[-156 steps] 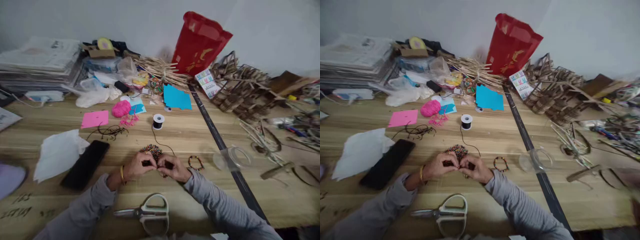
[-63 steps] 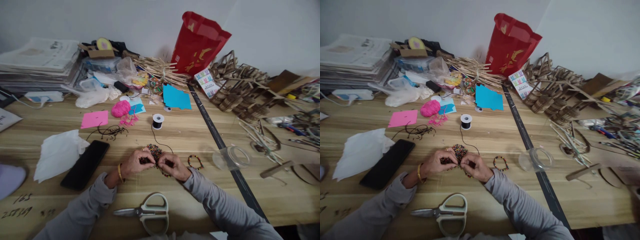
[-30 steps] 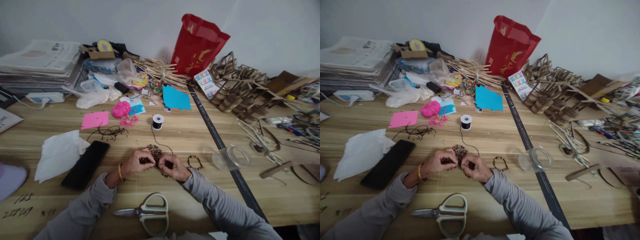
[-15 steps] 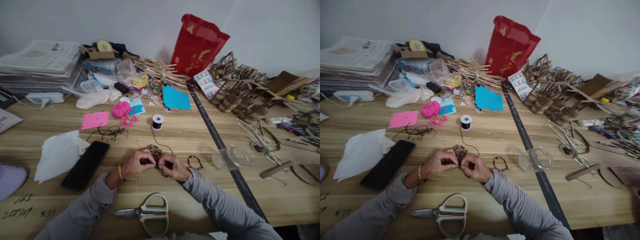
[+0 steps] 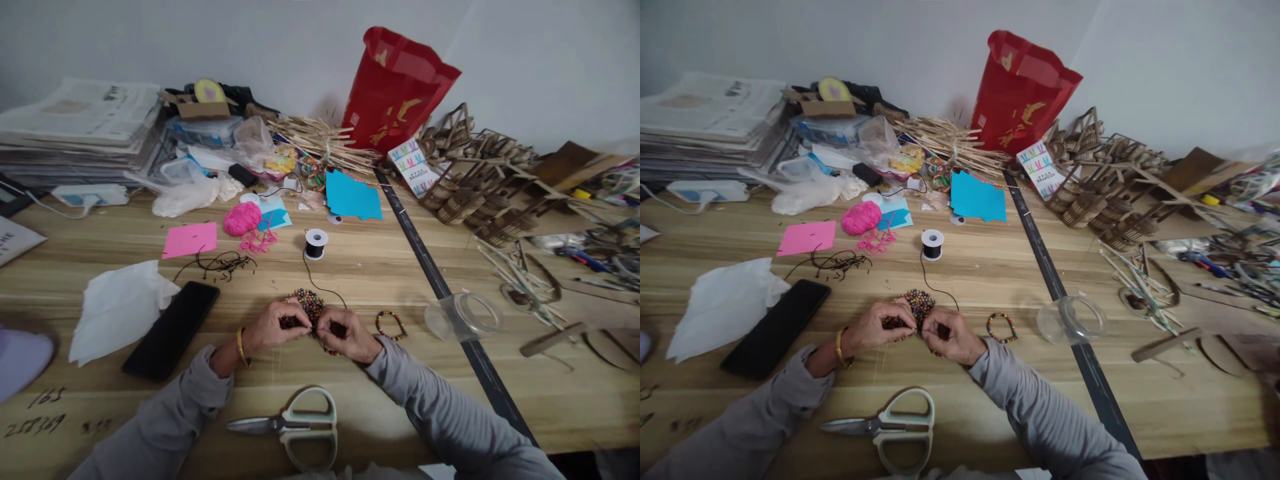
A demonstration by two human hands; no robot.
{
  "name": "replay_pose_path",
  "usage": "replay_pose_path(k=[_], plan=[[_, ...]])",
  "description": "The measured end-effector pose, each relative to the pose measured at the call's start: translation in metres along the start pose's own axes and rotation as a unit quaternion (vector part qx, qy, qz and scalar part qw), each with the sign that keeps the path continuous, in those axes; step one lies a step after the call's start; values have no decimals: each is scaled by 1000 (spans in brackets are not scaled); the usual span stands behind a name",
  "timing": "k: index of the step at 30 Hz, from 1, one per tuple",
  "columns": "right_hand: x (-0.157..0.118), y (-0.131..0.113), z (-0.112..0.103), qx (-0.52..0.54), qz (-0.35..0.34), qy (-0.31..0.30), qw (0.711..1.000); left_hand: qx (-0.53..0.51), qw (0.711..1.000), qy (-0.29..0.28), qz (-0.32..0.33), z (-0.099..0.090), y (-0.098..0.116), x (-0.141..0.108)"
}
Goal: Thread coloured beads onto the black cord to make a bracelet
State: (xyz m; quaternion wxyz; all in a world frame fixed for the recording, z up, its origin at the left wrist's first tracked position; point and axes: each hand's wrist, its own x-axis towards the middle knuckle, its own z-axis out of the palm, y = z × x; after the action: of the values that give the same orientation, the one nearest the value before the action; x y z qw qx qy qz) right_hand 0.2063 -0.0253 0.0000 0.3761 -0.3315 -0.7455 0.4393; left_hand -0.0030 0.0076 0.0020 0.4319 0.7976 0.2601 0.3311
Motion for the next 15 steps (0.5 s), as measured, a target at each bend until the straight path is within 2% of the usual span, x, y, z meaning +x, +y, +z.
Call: replay_pose_path(k=[15], plan=[[0, 1, 1, 2, 1, 2, 1000, -2, 1000, 3, 5, 0, -1, 0]])
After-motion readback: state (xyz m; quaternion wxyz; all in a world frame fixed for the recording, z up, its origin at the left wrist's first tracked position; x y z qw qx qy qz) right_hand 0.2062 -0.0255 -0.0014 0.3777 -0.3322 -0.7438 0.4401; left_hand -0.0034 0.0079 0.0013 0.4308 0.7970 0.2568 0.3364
